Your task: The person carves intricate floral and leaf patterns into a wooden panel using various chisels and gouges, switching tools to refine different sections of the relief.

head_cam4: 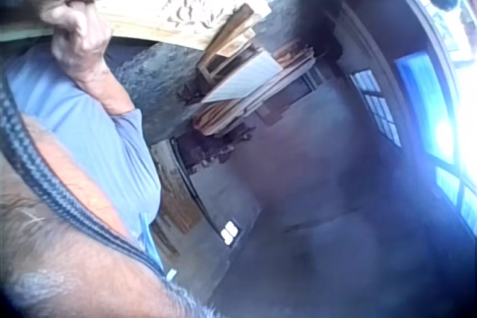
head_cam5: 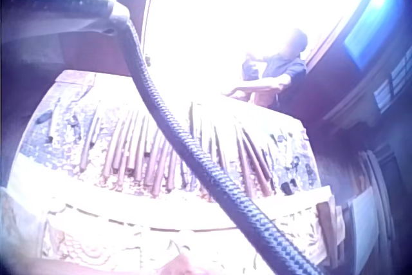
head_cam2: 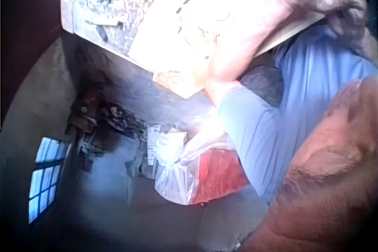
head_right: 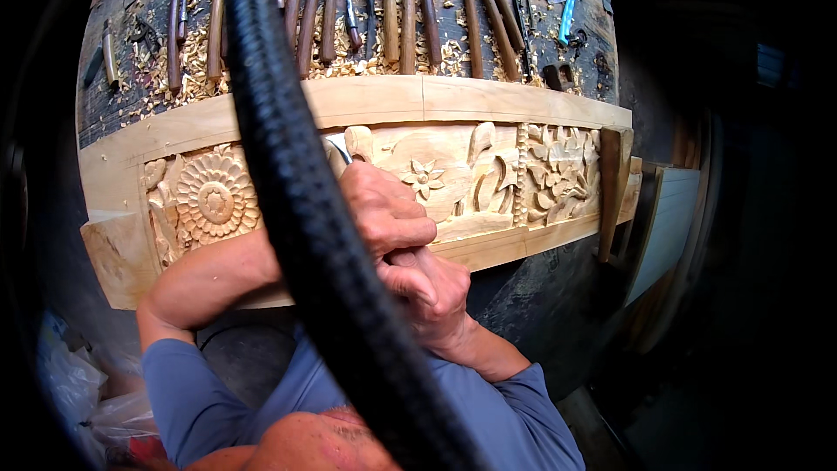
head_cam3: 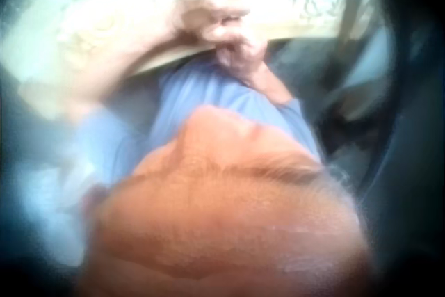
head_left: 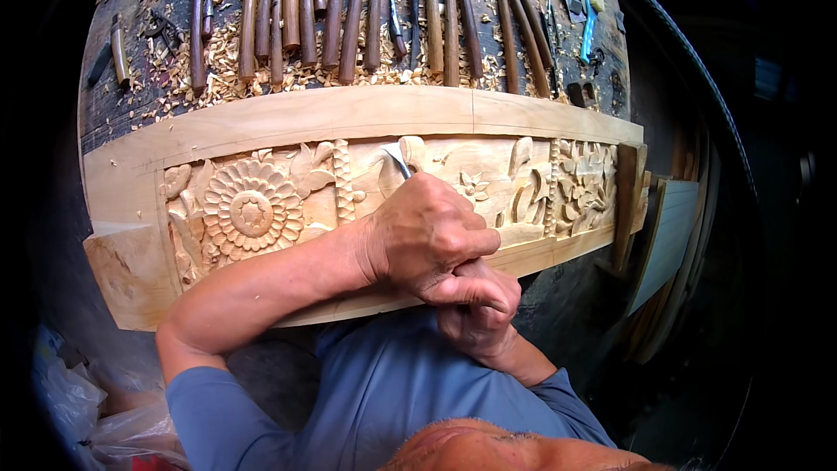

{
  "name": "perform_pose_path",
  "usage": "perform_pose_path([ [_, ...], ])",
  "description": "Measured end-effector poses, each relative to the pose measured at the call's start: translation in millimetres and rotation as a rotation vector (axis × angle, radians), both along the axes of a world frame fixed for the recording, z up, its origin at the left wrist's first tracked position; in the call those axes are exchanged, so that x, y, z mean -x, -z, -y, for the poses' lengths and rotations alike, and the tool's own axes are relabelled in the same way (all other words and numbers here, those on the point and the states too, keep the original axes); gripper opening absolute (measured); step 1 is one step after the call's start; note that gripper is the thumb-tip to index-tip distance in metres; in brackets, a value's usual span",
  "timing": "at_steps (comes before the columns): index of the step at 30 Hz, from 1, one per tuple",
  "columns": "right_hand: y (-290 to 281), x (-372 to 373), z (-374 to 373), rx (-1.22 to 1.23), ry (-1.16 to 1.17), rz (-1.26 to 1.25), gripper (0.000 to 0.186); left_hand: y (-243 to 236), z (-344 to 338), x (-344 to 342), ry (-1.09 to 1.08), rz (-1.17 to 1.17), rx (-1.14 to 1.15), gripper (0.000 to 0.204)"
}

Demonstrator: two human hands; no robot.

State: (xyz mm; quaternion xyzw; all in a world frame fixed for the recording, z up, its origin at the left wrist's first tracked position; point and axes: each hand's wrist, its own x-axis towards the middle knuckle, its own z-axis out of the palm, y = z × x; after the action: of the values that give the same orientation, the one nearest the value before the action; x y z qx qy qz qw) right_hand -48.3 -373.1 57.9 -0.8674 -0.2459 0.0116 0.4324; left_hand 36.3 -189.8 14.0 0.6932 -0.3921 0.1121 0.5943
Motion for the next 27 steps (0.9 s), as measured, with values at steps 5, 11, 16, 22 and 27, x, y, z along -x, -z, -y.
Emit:
perform_pose_path([
  [5, -6.1, -1.0, -11.8, -0.019, 0.03, -0.068, 0.02, -4.6, -5.6, -0.3, -0.043, -0.136, -0.077, 0.066],
  [11, -26.7, -3.5, -23.5, 0.139, -0.029, -0.019, 0.019, -4.8, -9.9, -2.4, -0.023, -0.185, -0.032, 0.064],
  [16, -16.8, 0.6, -23.7, 0.152, -0.016, 0.016, 0.022, -0.7, -8.7, -3.2, -0.01, -0.203, -0.069, 0.066],
  [22, 0.8, -2.1, -20.0, 0.16, -0.016, 0.179, 0.024, -1.9, -7.2, -4.5, -0.026, -0.17, -0.118, 0.069],
  [27, 14.7, 1.0, 1.5, 0.081, -0.034, 0.138, 0.021, 3.2, 4.9, 0.9, -0.09, 0.218, -0.077, 0.069],
])
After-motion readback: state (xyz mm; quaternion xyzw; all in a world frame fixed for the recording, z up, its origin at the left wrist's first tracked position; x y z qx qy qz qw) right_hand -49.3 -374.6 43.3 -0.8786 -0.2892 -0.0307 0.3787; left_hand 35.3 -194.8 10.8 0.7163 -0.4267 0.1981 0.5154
